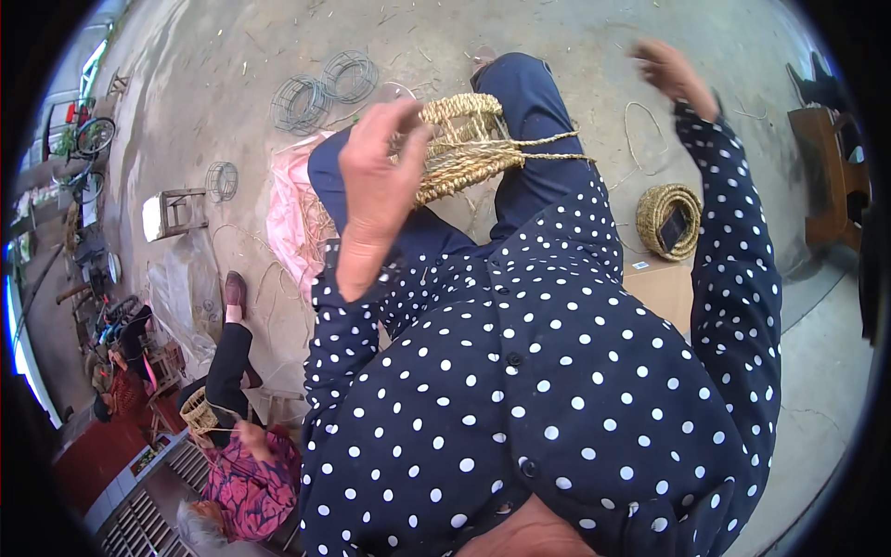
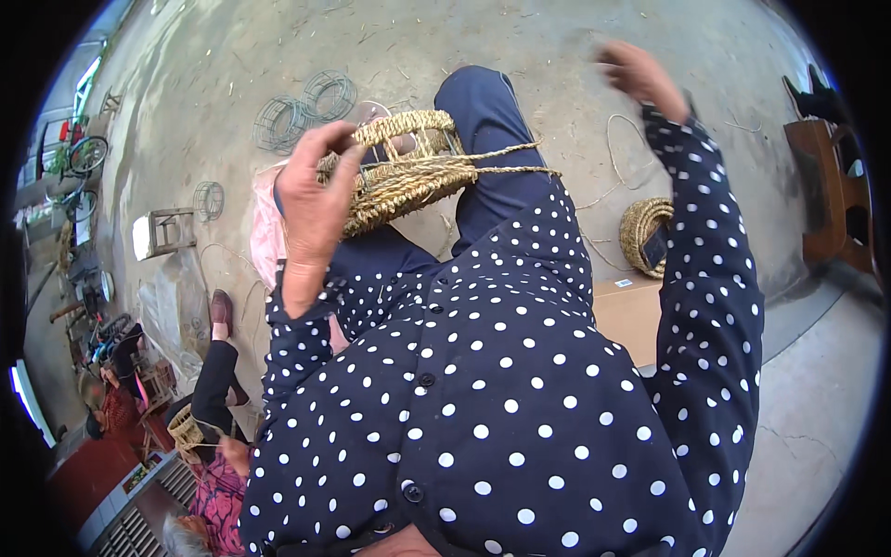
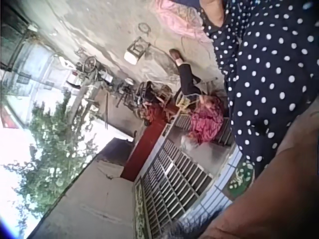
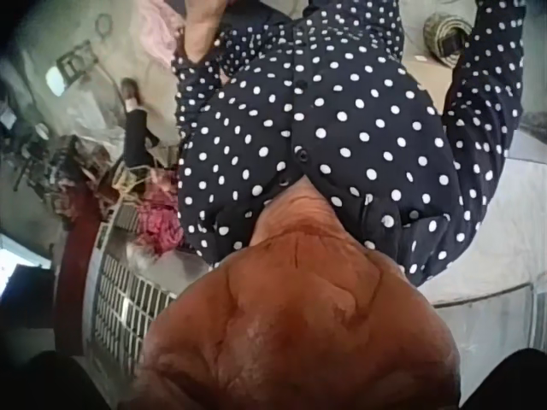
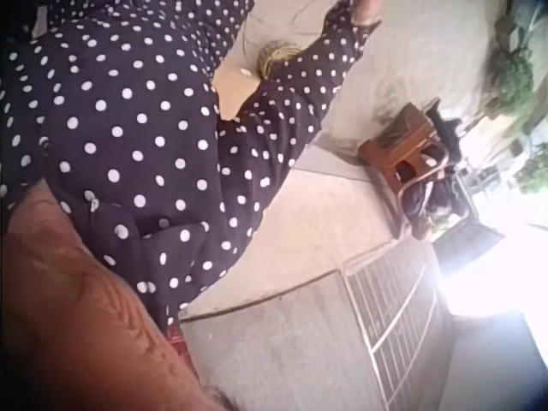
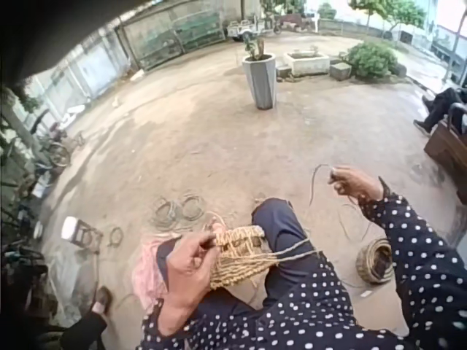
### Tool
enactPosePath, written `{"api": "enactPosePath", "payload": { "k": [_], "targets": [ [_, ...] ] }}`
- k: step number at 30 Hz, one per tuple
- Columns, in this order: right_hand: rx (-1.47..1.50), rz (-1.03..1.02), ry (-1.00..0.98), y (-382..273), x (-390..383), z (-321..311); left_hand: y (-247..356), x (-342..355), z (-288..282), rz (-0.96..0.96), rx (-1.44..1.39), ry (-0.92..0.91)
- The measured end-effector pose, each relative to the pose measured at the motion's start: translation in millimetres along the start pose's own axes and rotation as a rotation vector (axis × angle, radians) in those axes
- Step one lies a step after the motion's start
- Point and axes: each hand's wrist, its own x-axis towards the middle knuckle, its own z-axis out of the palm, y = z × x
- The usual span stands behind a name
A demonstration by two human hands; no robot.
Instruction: Weaving a small basket using natural fibers and a weaving tool.
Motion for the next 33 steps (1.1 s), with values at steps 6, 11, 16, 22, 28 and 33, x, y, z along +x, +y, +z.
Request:
{"api": "enactPosePath", "payload": {
  "k": [6,11,16,22,28,33],
  "targets": [
    [-0.83,-0.042,-1.066,-100,-79,186,-18,0,8,0.022,0.067,0.176],
    [-0.757,0.209,-1.224,-74,-62,206,-22,1,8,0.049,0.133,0.215],
    [-0.462,-0.18,-0.517,-42,-100,142,-9,-21,1,0.236,0.355,0.322],
    [-1.582,0.01,0.626,80,-92,-109,3,-27,36,0.341,0.281,0.098],
    [0.135,-0.1,0.073,-12,-84,84,10,-32,51,0.237,0.398,-0.005],
    [0.225,-0.188,-0.327,-49,-141,209,18,-46,51,0.218,0.155,0.021]
  ]
}}
